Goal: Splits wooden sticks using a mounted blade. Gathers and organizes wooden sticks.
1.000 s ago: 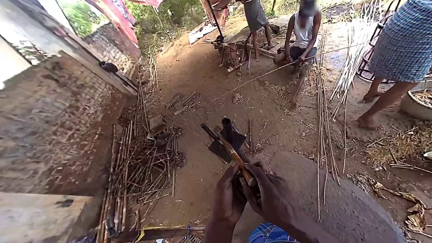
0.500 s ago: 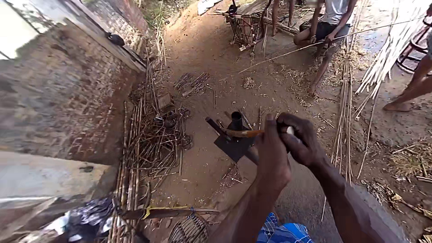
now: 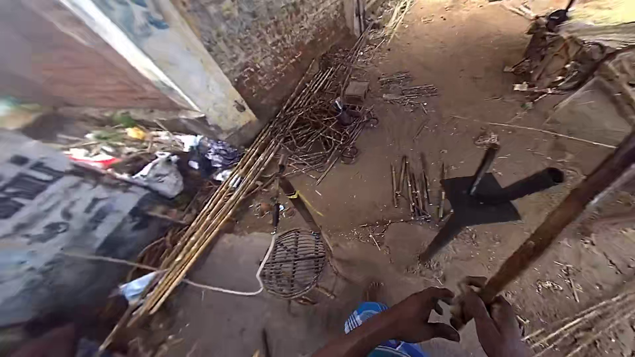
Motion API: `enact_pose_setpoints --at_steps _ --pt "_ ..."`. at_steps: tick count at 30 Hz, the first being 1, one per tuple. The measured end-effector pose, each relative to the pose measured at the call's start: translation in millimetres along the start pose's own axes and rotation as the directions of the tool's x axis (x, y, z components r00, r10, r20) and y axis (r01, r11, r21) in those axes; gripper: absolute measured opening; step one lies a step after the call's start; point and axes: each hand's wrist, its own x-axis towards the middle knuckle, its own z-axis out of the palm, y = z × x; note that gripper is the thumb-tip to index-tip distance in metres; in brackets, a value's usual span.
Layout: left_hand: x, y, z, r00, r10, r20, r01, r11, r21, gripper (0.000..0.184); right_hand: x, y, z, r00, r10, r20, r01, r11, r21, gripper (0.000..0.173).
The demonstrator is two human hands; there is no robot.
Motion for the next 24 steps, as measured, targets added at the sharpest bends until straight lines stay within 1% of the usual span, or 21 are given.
enact_pose_setpoints --at_steps 1,2,3,4,5,6,7,8,9,10,11,12,14,15,17,19,22,24 --pt "-16.0 -20.3 -18.5 0.991 -0.114 -0.072 0.115 0.993 0.009 0.058 2.8 5.0 10.7 0.999 0.043 0.004 -0.043 0.999 0.016 0.031" --pt "-33.4 -39.7 -38.9 0.951 -0.23 -0.209 0.236 0.972 0.003 0.047 6.2 11.8 19.6 0.997 0.082 -0.006 -0.082 0.996 0.019 0.028" --pt "-51.4 -55.4 -63.1 0.862 -0.334 -0.383 0.351 0.936 -0.026 0.042 10.9 19.7 28.3 0.993 0.117 -0.026 -0.116 0.993 0.022 0.024" --pt "-68.9 -68.0 -92.3 0.728 -0.414 -0.547 0.45 0.89 -0.075 0.042 15.9 27.6 36.3 0.986 0.165 -0.035 -0.164 0.986 0.026 0.021" --pt "-85.3 -80.0 -125.6 0.573 -0.447 -0.687 0.527 0.843 -0.108 0.045 21.1 35.2 43.7 0.972 0.235 -0.029 -0.235 0.972 0.009 0.022" --pt "-100.4 -89.0 -162.1 0.415 -0.436 -0.798 0.582 0.802 -0.136 0.05 26.9 43.3 50.9 0.948 0.319 -0.01 -0.319 0.947 -0.022 0.024" --pt "-116.0 -95.6 -198.8 0.272 -0.406 -0.873 0.614 0.772 -0.168 0.055 33.1 51.5 59.3 0.914 0.406 0.019 -0.405 0.913 -0.054 0.024" --pt "-129.7 -101.2 -235.2 0.151 -0.377 -0.914 0.626 0.752 -0.207 0.06 40.0 62.0 68.8 0.874 0.484 0.046 -0.479 0.874 -0.088 0.024" --pt "-139.0 -106.4 -272.5 0.048 -0.353 -0.934 0.628 0.738 -0.247 0.062 47.5 74.3 79.0 0.83 0.554 0.07 -0.545 0.83 -0.118 0.024" --pt "-145.6 -110.8 -308.0 -0.03 -0.351 -0.936 0.635 0.717 -0.289 0.065 54.2 85.1 89.3 0.783 0.615 0.09 -0.6 0.786 -0.146 0.024" --pt "-149.8 -114.4 -338.6 -0.071 -0.366 -0.928 0.651 0.688 -0.321 0.068 59.5 93.6 99.1 0.739 0.665 0.105 -0.645 0.744 -0.175 0.024" --pt "-151.9 -119.6 -363.8 -0.079 -0.388 -0.918 0.677 0.655 -0.335 0.07 64.4 99.9 107.6 0.702 0.703 0.111 -0.68 0.709 -0.188 0.024" --pt "-149.7 -131.6 -399.8 -0.074 -0.395 -0.916 0.731 0.603 -0.319 0.068 77.0 105.4 120.7 0.654 0.746 0.122 -0.724 0.665 -0.186 0.024" --pt "-147.0 -134.6 -411.3 -0.063 -0.394 -0.917 0.753 0.585 -0.303 0.066 84.5 105.5 125.2 0.645 0.753 0.131 -0.731 0.658 -0.18 0.024" --pt "-141.5 -136.3 -423.9 -0.034 -0.362 -0.932 0.789 0.562 -0.247 0.058 101.7 108.5 131.9 0.649 0.749 0.132 -0.731 0.662 -0.165 0.024" --pt "-137.6 -133.7 -422.0 -0.015 -0.345 -0.939 0.804 0.553 -0.216 0.051 119.0 114.2 135.4 0.661 0.744 0.103 -0.726 0.668 -0.163 0.025" --pt "-130.5 -124.2 -422.6 -0.019 -0.415 -0.91 0.81 0.527 -0.257 0.058 154.1 111.6 143.1 0.665 0.744 0.066 -0.73 0.666 -0.156 0.027" --pt "-133.6 -132.2 -424.8 -0.018 -0.427 -0.904 0.829 0.499 -0.252 0.056 181.8 104.3 150.1 0.656 0.752 0.068 -0.745 0.659 -0.107 0.025"
